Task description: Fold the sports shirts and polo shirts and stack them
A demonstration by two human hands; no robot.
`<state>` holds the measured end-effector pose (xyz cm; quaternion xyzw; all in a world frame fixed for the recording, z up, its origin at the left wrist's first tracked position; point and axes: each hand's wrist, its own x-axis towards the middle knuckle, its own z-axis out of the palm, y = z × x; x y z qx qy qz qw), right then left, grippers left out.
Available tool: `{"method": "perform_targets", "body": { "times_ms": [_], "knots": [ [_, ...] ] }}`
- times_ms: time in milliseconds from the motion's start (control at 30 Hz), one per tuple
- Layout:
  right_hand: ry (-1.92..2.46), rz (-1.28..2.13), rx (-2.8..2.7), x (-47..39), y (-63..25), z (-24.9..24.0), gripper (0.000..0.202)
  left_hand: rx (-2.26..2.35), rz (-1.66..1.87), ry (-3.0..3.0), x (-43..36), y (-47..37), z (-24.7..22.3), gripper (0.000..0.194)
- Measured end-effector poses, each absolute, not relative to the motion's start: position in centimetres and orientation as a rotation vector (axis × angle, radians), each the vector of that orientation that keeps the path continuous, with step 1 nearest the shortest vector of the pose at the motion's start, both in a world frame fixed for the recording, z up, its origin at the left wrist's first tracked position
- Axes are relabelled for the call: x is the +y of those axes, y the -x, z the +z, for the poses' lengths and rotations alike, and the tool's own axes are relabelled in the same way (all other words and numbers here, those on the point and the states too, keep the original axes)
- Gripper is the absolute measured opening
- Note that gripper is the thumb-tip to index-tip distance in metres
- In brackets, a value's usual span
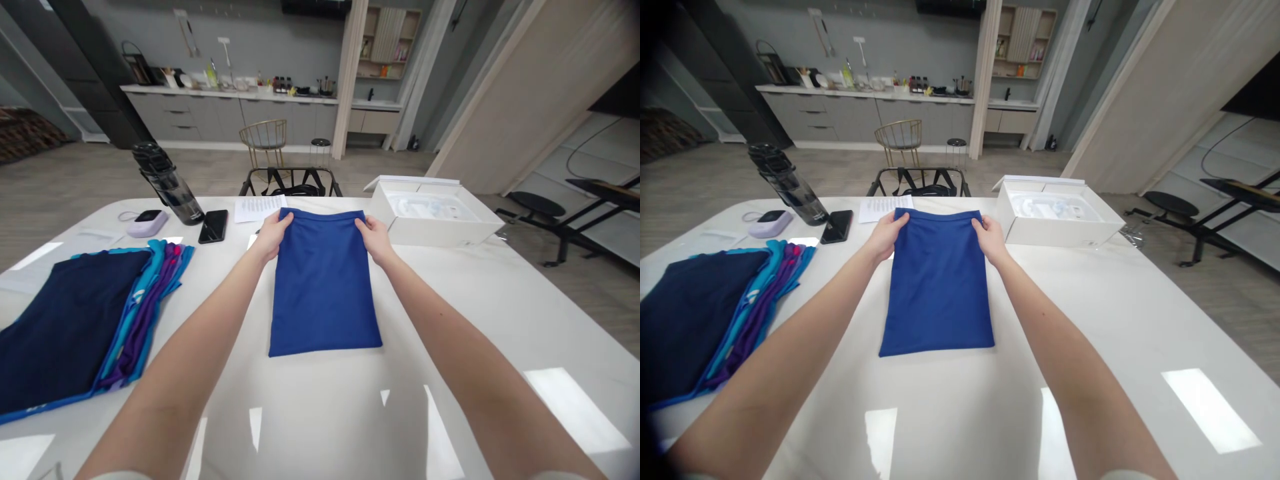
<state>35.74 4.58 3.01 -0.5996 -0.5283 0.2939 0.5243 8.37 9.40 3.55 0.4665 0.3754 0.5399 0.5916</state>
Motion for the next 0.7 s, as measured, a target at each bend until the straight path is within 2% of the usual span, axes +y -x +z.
{"method": "perform_targets", "body": {
  "times_ms": [100,233,333,400,567,700],
  "knots": [
    [1.563,0.687,-1.279,7.7,-35.4,1.7,0.033,0.995,1.247,-1.066,12.8,-8.4,1.3,0.033],
    [1.858,0.690,-1.402,10.3,-35.5,-0.6,0.016,1.344,1.176,-1.213,15.3,-7.3,-2.0,0.018],
    [1.850,0.631,-1.442,11.5,-35.7,-0.8,0.019,1.444,1.190,-1.422,16.6,-6.8,-1.7,0.014],
    [1.878,0.506,-1.465,11.8,-35.3,-0.4,0.028,1.504,1.214,-1.568,17.0,-7.0,-0.6,0.017],
    [2.010,0.104,-1.615,10.2,-31.7,-0.5,0.054,1.613,1.281,-1.936,14.3,-9.8,-0.3,0.047],
    [1.891,0.167,-2.047,8.5,-28.6,-2.6,0.050,1.464,0.809,-2.188,10.5,-12.4,-3.1,0.046]
  ]
}}
